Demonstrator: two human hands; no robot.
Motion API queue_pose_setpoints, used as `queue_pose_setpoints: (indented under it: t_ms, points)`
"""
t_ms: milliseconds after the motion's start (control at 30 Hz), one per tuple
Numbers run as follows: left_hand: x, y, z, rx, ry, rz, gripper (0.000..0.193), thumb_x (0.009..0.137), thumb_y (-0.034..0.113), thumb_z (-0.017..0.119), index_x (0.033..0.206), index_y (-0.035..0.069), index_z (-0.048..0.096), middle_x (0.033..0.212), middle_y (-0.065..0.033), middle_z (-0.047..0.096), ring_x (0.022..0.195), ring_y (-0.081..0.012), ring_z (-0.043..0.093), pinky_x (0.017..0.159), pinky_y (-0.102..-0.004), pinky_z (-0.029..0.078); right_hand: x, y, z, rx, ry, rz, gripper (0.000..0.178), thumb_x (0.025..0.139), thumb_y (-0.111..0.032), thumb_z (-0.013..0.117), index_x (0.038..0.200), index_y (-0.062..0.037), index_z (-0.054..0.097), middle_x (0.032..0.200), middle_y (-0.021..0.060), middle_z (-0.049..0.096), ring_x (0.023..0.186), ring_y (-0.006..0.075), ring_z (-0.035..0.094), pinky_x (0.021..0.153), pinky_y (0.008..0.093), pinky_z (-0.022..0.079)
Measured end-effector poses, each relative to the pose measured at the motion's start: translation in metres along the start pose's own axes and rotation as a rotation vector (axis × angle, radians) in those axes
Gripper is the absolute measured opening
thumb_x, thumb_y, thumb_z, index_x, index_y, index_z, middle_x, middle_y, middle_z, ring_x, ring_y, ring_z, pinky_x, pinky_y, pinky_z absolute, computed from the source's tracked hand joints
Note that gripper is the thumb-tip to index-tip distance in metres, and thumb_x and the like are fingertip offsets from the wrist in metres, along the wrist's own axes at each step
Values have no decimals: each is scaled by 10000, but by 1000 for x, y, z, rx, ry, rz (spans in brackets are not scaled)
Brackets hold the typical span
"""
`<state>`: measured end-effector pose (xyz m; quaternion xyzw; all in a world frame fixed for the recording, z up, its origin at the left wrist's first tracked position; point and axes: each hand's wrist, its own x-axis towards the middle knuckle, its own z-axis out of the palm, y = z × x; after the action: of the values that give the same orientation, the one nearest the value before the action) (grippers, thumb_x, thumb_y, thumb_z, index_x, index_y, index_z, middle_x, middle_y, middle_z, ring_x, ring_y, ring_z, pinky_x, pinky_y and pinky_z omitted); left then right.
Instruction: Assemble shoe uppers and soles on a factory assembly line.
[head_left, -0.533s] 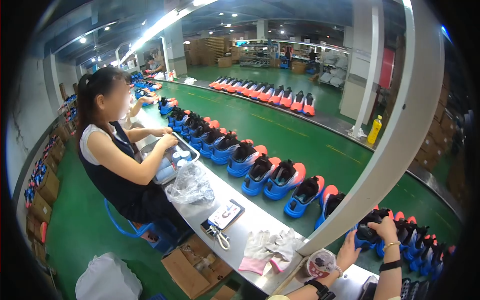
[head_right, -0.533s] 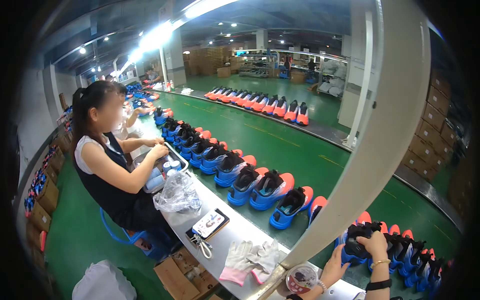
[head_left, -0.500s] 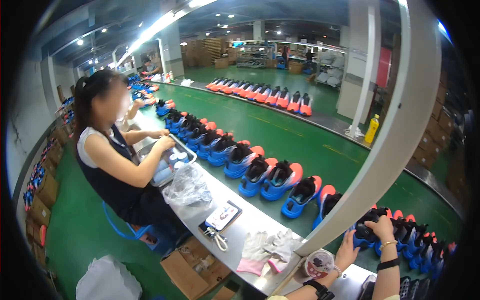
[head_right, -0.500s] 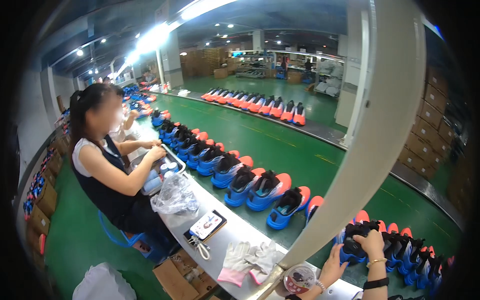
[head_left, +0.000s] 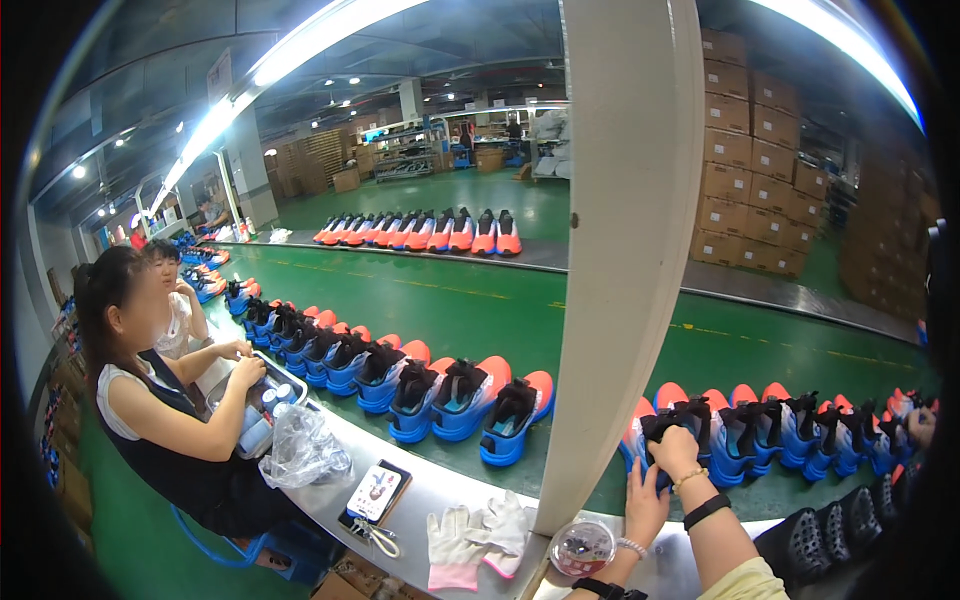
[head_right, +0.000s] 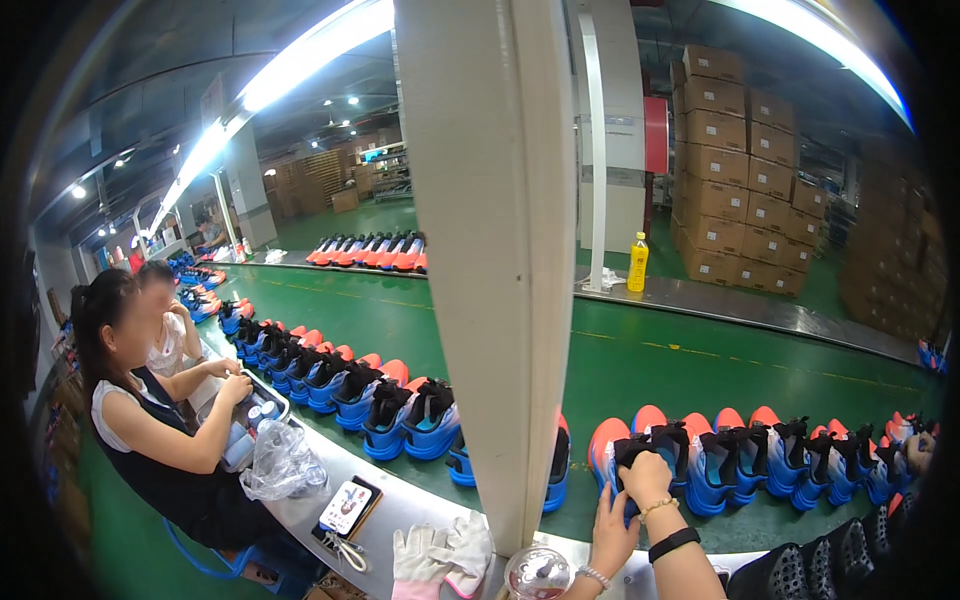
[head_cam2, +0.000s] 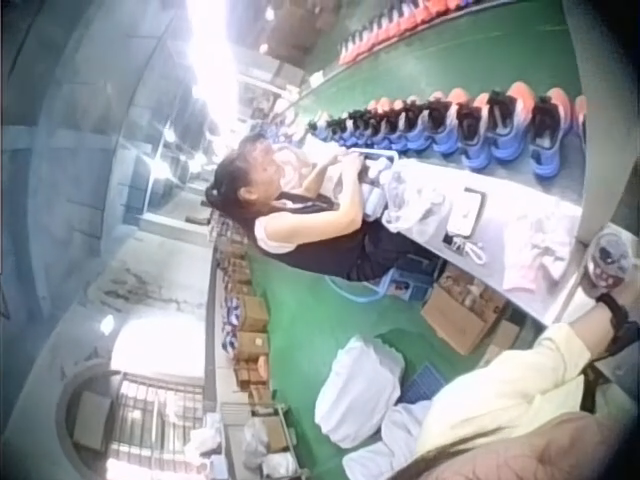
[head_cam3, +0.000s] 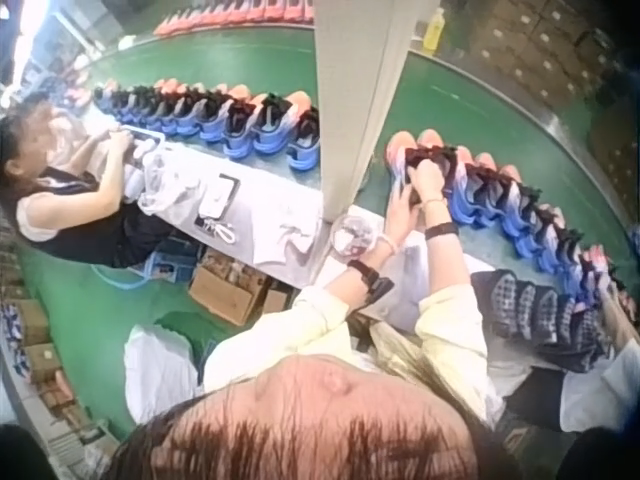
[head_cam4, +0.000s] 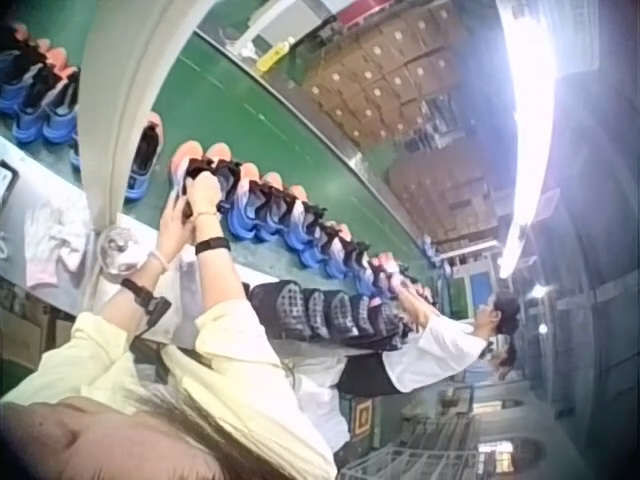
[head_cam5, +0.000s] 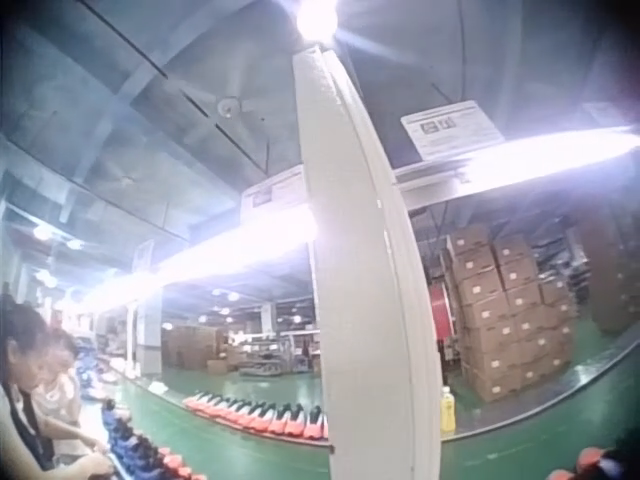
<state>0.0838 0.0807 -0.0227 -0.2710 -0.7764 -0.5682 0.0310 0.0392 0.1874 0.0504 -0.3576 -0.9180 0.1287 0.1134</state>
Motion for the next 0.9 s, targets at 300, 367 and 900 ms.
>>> queue_pose_setpoints:
  t_ms: [300,367,900]
  points:
    - [3,-2,-11,-62,45,-12,463,809,119,720,1235,100,539,1456,-289,359,1305,-475,426,1040,-485,425,26,15,32,90,-17,-221,282,729,-218,701,863,30,720,894,256,695,870,391,690,803,450,562]
    - [5,-8,0,-87,71,12,451,819,98,714,1233,100,534,1450,-290,357,1302,-482,420,1052,-481,418,28,14,12,151,-158,-169,349,707,-270,735,849,47,707,882,263,693,861,370,697,777,441,564]
    - [7,-14,16,-84,148,-7,506,810,66,710,1273,111,511,1508,-256,298,1356,-477,349,1104,-470,366,26,11,-14,227,-148,-274,342,767,-275,775,685,49,698,516,155,630,507,264,667,588,347,562]
